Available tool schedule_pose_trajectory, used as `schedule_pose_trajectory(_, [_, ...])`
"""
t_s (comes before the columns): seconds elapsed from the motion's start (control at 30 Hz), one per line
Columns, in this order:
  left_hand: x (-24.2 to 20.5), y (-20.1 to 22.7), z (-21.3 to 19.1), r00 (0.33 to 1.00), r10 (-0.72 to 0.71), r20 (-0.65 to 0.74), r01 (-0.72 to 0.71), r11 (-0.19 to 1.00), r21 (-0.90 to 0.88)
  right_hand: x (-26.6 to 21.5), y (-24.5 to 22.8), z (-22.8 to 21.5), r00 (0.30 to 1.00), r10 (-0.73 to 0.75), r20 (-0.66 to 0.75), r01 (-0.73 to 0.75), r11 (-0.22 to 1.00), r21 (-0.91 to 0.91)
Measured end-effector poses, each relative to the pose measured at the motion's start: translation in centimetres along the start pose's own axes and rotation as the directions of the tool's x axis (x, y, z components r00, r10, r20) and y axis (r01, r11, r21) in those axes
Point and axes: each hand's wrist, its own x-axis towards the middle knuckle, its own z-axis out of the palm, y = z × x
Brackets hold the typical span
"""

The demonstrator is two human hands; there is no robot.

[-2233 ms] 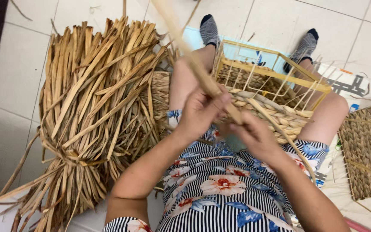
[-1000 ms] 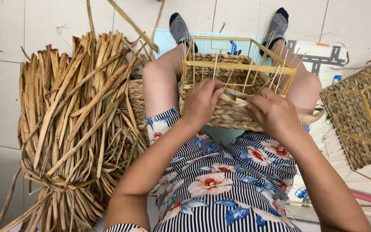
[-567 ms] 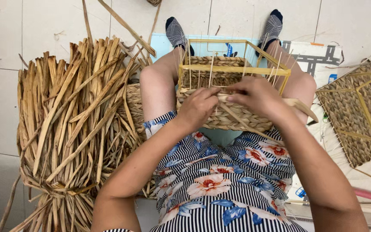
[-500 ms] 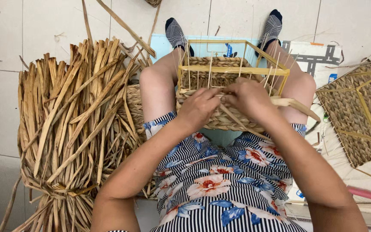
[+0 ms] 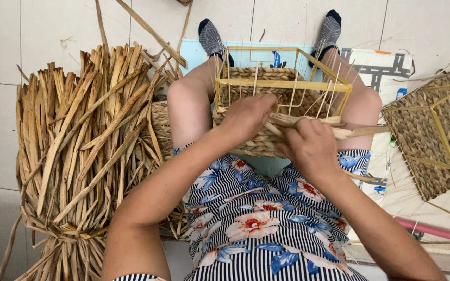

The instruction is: The person weaves dried plant fibers into a rectangular basket frame by hand, tucking and threading long strands through the existing structure.

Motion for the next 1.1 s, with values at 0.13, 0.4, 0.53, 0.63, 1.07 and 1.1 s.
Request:
schedule_pose_trajectory(0.13, [2.3, -0.4, -1.4, 0.975, -0.083, 0.208, 0.102, 0.991, -0.084, 0.7, 1.9, -0.5, 0.962, 0.040, 0.270, 0.011, 0.983, -0.185])
schedule_pose_trajectory(0.4, [2.3, 0.9, -1.0, 0.885, -0.297, 0.360, 0.279, 0.955, 0.101, 3.5, 3.5, -1.8, 0.977, -0.135, -0.164, 0.081, 0.951, -0.298])
schedule_pose_trajectory(0.53, [0.8, 0.1, 0.2, 0.978, -0.115, 0.173, 0.116, 0.993, 0.004, 0.7, 1.6, -0.3, 0.978, 0.123, 0.166, -0.121, 0.992, -0.020])
schedule_pose_trajectory(0.63, [0.3, -0.4, 0.4, 0.991, -0.057, 0.121, 0.056, 0.998, 0.010, -0.1, 2.2, 1.4, 0.767, 0.436, 0.471, -0.566, 0.806, 0.174])
schedule_pose_trajectory(1.07, [-0.4, 1.1, 1.0, 0.981, -0.164, 0.100, 0.155, 0.983, 0.099, 2.4, 2.1, 4.8, 0.955, 0.212, 0.207, -0.236, 0.966, 0.101])
schedule_pose_trajectory(1.1, [-0.7, 1.2, 1.0, 0.981, -0.165, 0.098, 0.155, 0.983, 0.101, 2.7, 2.1, 4.8, 0.956, 0.209, 0.206, -0.233, 0.967, 0.103])
